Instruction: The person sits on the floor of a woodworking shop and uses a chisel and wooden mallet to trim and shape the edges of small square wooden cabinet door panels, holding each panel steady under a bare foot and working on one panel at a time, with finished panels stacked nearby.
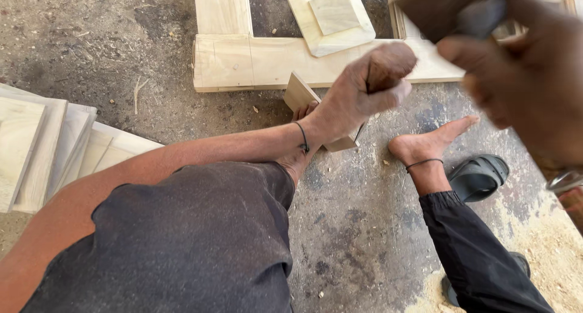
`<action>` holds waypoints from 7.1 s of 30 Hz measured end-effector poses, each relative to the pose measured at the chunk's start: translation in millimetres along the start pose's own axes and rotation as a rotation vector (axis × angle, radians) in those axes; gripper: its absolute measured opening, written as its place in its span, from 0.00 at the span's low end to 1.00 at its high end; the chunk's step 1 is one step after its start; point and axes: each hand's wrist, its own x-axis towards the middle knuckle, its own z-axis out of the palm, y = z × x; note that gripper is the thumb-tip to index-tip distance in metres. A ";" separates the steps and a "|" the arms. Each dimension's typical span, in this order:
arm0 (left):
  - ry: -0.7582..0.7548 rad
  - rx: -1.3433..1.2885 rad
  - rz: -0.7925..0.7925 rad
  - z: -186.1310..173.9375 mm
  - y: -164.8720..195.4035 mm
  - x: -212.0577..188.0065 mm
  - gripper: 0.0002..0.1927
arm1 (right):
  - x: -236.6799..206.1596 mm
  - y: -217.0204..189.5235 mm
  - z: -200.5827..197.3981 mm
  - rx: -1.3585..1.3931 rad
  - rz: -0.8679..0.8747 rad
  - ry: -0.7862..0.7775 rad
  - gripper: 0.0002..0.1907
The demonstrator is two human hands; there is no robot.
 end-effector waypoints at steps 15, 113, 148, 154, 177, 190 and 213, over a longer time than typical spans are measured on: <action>-0.071 0.326 0.133 -8.2 -21.9 24.9 0.17 | -1.1 -57.8 9.7 0.143 0.231 0.128 0.21; -0.427 0.340 0.203 22.4 -12.9 10.1 0.32 | -198.3 45.6 32.3 0.957 0.531 0.285 0.25; -0.456 0.338 0.180 16.3 -7.4 5.2 0.37 | -202.1 -21.6 69.3 1.039 0.417 0.385 0.30; -0.400 0.392 0.195 15.7 -10.0 6.0 0.42 | -218.3 7.1 81.2 1.006 0.344 0.430 0.33; -0.054 0.574 0.292 -76.0 8.8 70.7 0.31 | -138.7 -80.1 100.9 0.897 0.456 0.563 0.49; -0.045 0.679 0.374 -81.3 1.7 69.8 0.23 | -131.5 -84.6 110.7 0.830 0.436 0.534 0.42; -0.124 0.584 0.459 -73.0 5.0 60.8 0.26 | -42.3 -64.4 74.3 0.671 0.370 0.358 0.25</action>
